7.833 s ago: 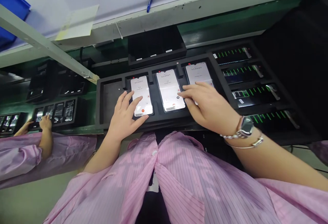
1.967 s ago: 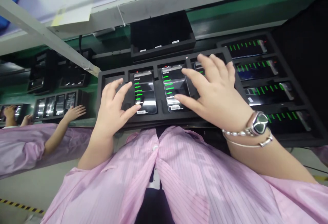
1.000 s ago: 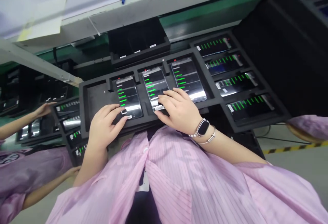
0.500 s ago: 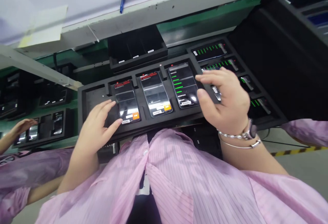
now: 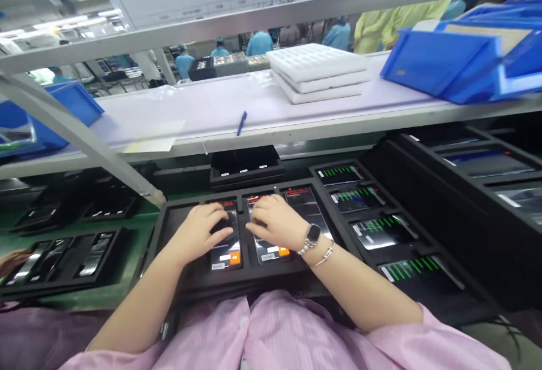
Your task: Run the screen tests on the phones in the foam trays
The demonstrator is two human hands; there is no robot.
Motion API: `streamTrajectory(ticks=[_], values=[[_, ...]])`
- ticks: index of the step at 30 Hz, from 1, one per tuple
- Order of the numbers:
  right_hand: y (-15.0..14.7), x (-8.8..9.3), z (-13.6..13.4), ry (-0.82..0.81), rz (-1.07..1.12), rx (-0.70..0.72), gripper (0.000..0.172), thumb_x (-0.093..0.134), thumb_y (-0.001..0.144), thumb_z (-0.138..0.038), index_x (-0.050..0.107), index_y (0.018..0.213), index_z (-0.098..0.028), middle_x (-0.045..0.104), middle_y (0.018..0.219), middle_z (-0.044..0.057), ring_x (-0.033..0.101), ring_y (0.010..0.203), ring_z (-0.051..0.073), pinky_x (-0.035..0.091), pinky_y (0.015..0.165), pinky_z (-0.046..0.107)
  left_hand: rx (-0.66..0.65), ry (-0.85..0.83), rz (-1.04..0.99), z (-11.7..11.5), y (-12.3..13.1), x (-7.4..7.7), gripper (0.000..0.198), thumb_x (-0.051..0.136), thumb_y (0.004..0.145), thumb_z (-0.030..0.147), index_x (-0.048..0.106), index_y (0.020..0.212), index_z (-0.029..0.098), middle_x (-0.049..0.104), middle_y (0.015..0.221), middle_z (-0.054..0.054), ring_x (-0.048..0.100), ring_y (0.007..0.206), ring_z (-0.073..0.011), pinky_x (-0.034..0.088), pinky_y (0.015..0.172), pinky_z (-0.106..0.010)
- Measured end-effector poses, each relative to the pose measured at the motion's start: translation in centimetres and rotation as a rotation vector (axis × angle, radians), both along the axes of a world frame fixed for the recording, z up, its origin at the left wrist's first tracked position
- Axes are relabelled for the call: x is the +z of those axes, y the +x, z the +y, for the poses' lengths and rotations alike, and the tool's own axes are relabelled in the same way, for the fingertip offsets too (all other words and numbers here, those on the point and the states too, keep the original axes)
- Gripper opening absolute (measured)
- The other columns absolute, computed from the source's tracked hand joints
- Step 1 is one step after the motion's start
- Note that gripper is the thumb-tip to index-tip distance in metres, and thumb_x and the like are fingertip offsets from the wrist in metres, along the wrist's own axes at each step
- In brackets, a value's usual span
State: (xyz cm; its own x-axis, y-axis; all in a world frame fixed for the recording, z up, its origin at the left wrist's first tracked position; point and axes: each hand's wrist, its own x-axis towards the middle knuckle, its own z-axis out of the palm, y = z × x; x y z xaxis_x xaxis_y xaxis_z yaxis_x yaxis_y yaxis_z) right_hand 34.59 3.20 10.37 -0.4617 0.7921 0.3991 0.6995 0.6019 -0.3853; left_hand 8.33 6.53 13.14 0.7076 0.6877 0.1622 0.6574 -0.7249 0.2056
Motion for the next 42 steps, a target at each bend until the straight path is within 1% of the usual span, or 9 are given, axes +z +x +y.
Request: streamTrajectory(ticks=[3,8,11,14,16,22,32,38,42], values=[[-0.1,0.0,-0.4,-0.112,-0.085,-0.01,0.026,0.063,0.1,-0.037,0.064,0.082,-0.018,0.068,0.089,0.005,0.061,0.093,0.022,0.041,0.094,0.043,-0.012,-0.075,0.053,-0.3,-0.3,0.2,0.035,0.063,0.095,0.051,0.069,0.113,0.022,0.069,0.123,-0.009,0.065,0.116,-0.0282,0.048,0.106,-0.051],[0.8,0.6,0.3,-0.184,-0.02,-0.121,0.022,0.068,0.096,-0.035,0.065,0.082,-0.019,0.069,0.094,0.005,0.061,0.096,0.022,0.038,0.1,0.043,-0.02,-0.146,0.013,0.1,-0.4,0.2,0.032,0.064,0.095,0.048,0.07,0.115,0.024,0.068,0.13,-0.008,0.062,0.124,-0.0282,0.049,0.109,-0.048],[2.3,1.0,0.4,-0.173,0.128,-0.314,0.024,0.061,0.099,-0.035,0.063,0.081,-0.021,0.07,0.089,0.002,0.063,0.091,0.02,0.035,0.103,0.044,0.007,-0.182,0.016,0.2,-0.6,0.3,0.03,0.063,0.096,0.048,0.071,0.112,0.024,0.067,0.132,-0.007,0.061,0.127,-0.0282,0.049,0.111,-0.048],[4.0,1.1,0.2,-0.278,0.154,-0.52,0.027,0.056,0.099,-0.037,0.061,0.077,-0.021,0.07,0.09,0.004,0.063,0.091,0.022,0.042,0.091,0.04,0.019,-0.202,-0.007,0.2,-0.8,0.5,0.029,0.061,0.097,0.048,0.071,0.113,0.026,0.067,0.133,-0.007,0.061,0.128,-0.0274,0.05,0.112,-0.048],[4.6,1.0,0.2,-0.348,0.107,-0.565,0.028,0.056,0.097,-0.038,0.061,0.076,-0.021,0.07,0.092,0.005,0.062,0.093,0.024,0.043,0.085,0.038,0.014,-0.217,-0.008,0.1,-0.8,0.6,0.029,0.061,0.097,0.047,0.071,0.113,0.025,0.069,0.13,-0.007,0.063,0.126,-0.0272,0.052,0.111,-0.047],[3.9,1.0,0.5,-0.355,0.105,-0.555,0.027,0.061,0.096,-0.034,0.058,0.073,-0.021,0.069,0.088,0.005,0.06,0.094,0.024,0.042,0.081,0.035,-0.022,-0.198,-0.042,0.3,-0.8,0.8,0.03,0.058,0.097,0.048,0.073,0.11,0.026,0.073,0.124,-0.006,0.069,0.117,-0.026,0.057,0.103,-0.043],[3.8,1.7,1.6,-0.341,0.162,-0.566,0.031,0.064,0.098,-0.035,0.056,0.071,-0.02,0.066,0.08,0.001,0.06,0.079,0.016,0.039,0.069,0.03,0.007,-0.167,-0.011,1.7,-1.4,-0.2,0.036,0.057,0.096,0.054,0.073,0.116,0.03,0.071,0.131,-0.003,0.064,0.127,-0.0287,0.055,0.109,-0.05],[3.9,1.7,1.7,-0.338,0.177,-0.539,0.029,0.064,0.098,-0.033,0.057,0.072,-0.02,0.067,0.081,0.002,0.06,0.081,0.017,0.04,0.072,0.03,-0.006,-0.177,-0.006,1.7,-1.3,-0.2,0.036,0.055,0.096,0.054,0.073,0.117,0.03,0.07,0.132,-0.004,0.064,0.128,-0.0289,0.054,0.11,-0.051],[3.9,1.6,1.9,-0.313,0.172,-0.532,0.026,0.066,0.097,-0.031,0.059,0.075,-0.02,0.068,0.086,0.002,0.062,0.089,0.018,0.044,0.084,0.032,0.0,-0.176,-0.003,1.8,-1.4,-0.2,0.036,0.055,0.096,0.054,0.073,0.117,0.03,0.069,0.134,-0.004,0.064,0.128,-0.0292,0.054,0.11,-0.051]])
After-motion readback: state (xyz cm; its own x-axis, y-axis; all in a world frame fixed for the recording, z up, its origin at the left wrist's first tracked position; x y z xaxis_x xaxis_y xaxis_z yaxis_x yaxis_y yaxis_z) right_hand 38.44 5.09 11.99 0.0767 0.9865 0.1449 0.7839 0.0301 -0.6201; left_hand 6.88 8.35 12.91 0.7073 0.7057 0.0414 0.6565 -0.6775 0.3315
